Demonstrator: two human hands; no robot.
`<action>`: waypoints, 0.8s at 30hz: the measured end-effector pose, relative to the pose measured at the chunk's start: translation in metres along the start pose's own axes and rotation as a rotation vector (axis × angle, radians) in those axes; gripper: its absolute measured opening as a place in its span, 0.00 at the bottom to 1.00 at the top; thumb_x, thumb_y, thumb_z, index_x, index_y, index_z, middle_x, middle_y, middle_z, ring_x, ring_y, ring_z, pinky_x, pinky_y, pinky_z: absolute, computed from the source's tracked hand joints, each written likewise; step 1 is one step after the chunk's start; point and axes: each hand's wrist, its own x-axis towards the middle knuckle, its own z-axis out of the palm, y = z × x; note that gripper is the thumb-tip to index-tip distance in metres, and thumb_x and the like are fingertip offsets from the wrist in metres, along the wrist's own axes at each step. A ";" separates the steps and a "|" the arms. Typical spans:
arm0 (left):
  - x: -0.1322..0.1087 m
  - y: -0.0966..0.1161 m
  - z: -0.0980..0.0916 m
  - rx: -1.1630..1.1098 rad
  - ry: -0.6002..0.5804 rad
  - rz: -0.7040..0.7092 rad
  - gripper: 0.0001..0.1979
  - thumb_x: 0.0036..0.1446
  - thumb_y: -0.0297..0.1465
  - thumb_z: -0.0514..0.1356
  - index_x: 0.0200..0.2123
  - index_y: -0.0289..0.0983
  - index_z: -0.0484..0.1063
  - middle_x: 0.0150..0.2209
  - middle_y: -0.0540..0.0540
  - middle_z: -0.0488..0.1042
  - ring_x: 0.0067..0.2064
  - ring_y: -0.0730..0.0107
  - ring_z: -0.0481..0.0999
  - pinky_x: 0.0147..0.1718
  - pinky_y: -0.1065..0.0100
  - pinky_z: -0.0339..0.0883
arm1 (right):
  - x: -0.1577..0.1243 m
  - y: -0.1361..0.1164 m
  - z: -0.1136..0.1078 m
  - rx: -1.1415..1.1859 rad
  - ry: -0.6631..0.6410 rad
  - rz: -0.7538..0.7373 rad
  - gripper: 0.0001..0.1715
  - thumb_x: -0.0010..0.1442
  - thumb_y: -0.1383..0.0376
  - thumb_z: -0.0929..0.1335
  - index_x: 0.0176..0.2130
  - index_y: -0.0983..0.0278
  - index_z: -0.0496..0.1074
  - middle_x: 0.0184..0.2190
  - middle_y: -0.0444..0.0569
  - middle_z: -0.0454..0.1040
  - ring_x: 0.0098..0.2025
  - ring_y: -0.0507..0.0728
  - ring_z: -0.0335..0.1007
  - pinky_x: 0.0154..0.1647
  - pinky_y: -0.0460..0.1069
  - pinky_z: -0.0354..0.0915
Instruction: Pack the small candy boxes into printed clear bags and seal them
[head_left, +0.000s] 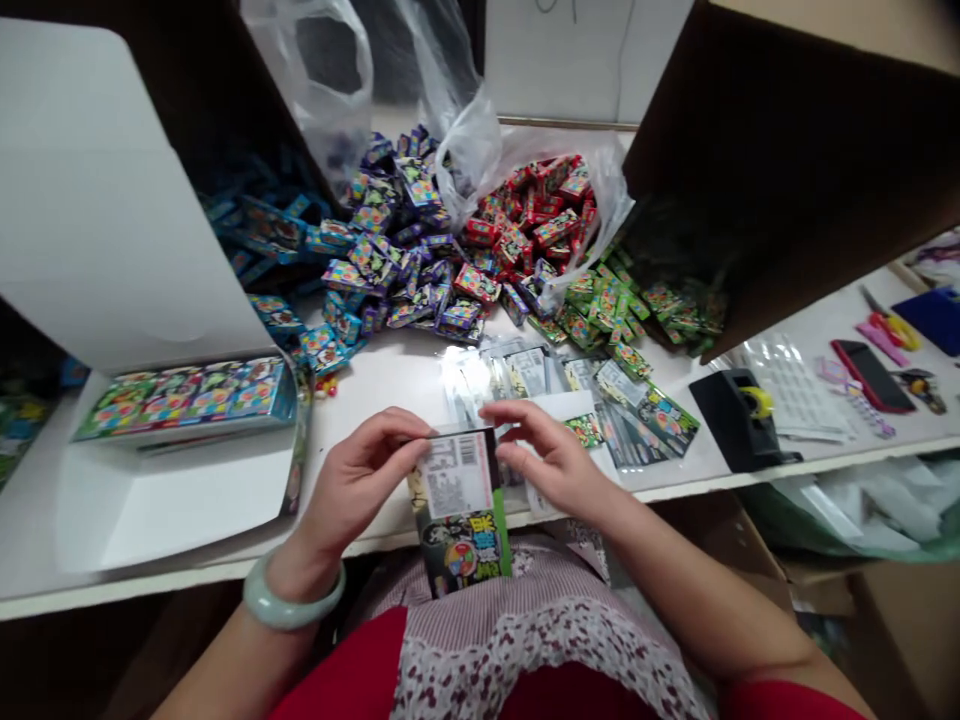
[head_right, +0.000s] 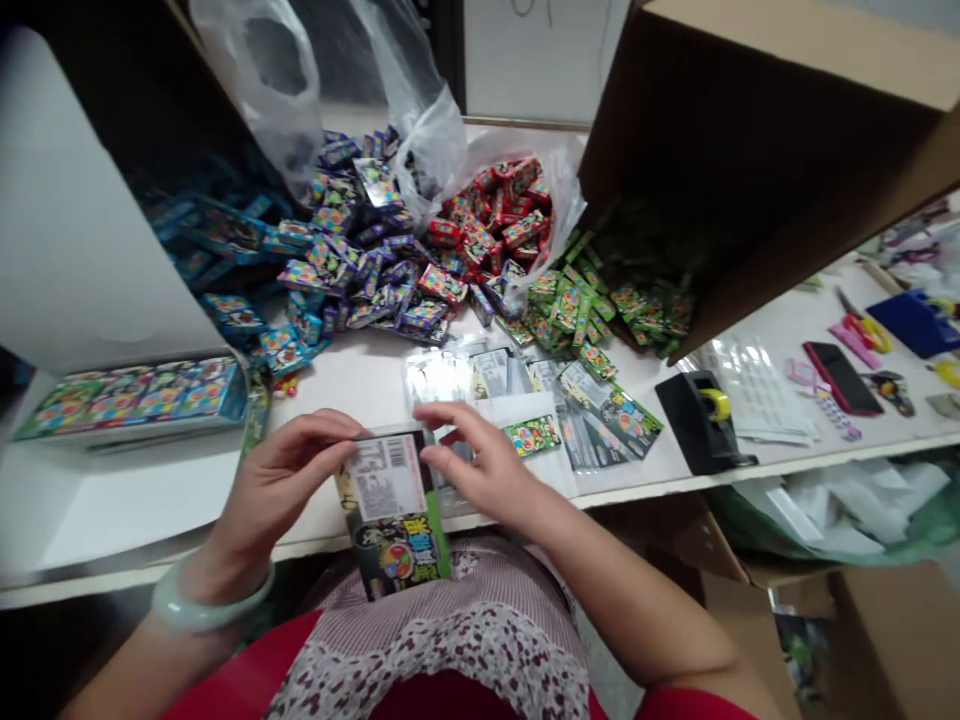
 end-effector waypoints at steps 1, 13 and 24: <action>0.001 -0.002 -0.001 0.014 0.029 -0.006 0.03 0.58 0.27 0.61 0.36 0.39 0.74 0.36 0.48 0.73 0.38 0.70 0.73 0.35 0.72 0.69 | 0.003 0.008 -0.015 -0.029 0.004 0.060 0.16 0.62 0.65 0.65 0.50 0.59 0.68 0.46 0.51 0.73 0.47 0.55 0.70 0.46 0.52 0.68; 0.010 -0.005 0.009 0.033 0.136 -0.089 0.09 0.51 0.34 0.67 0.33 0.36 0.73 0.32 0.47 0.73 0.34 0.70 0.72 0.32 0.72 0.69 | 0.035 0.070 -0.057 -0.742 -0.158 0.340 0.07 0.56 0.67 0.69 0.36 0.63 0.78 0.37 0.51 0.71 0.37 0.57 0.68 0.39 0.51 0.61; 0.011 -0.004 0.010 0.012 0.132 -0.070 0.08 0.52 0.32 0.66 0.33 0.36 0.72 0.31 0.48 0.72 0.34 0.71 0.72 0.33 0.72 0.68 | 0.030 0.082 -0.054 -0.575 -0.082 0.365 0.03 0.54 0.66 0.69 0.30 0.63 0.74 0.34 0.48 0.70 0.35 0.55 0.65 0.41 0.50 0.60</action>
